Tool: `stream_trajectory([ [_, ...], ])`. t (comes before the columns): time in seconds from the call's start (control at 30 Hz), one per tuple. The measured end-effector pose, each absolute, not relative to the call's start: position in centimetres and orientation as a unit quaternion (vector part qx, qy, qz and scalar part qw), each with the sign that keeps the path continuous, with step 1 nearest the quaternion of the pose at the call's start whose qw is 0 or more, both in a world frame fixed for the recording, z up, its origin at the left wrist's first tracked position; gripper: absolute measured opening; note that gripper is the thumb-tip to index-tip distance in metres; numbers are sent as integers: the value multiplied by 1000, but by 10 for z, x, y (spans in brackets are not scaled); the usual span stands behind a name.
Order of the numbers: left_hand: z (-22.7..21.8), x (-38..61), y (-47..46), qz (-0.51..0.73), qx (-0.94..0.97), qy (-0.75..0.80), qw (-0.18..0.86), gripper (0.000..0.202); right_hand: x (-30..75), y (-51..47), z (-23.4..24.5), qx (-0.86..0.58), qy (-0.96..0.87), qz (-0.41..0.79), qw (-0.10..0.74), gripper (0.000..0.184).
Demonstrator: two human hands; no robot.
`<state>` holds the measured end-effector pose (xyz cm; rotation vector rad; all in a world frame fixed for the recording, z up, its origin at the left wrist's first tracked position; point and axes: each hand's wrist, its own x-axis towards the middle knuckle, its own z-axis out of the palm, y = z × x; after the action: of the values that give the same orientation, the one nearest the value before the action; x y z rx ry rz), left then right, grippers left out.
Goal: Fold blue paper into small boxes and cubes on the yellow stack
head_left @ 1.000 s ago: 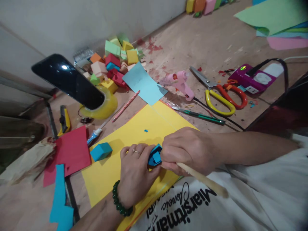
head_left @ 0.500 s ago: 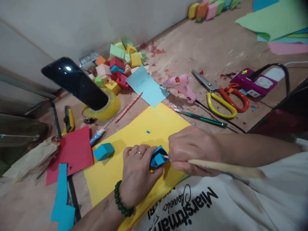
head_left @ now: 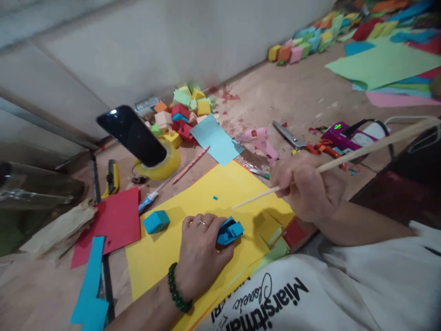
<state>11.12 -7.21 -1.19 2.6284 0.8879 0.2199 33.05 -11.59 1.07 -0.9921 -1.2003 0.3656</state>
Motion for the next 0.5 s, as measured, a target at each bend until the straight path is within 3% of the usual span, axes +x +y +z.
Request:
stream_trajectory([
  [0.1, -13, 107, -68, 116, 922, 309, 202, 48, 333, -104, 12, -427, -443, 220, 757, 35],
  [0.17, -11, 104, -64, 176, 904, 308, 239, 54, 334, -97, 12, -418, -410, 249, 771, 36],
  [0.3, 2, 103, -55, 291, 825, 338, 346, 35, 331, -93, 13, -399, -404, 264, 779, 38],
  [0.4, 20, 111, -56, 278, 801, 345, 402, 26, 323, -100, 13, -372, -430, 292, 769, 36],
  [0.5, 39, 117, -67, 268, 818, 329, 389, 20, 316, -115, 13, -337, -467, 300, 760, 32],
])
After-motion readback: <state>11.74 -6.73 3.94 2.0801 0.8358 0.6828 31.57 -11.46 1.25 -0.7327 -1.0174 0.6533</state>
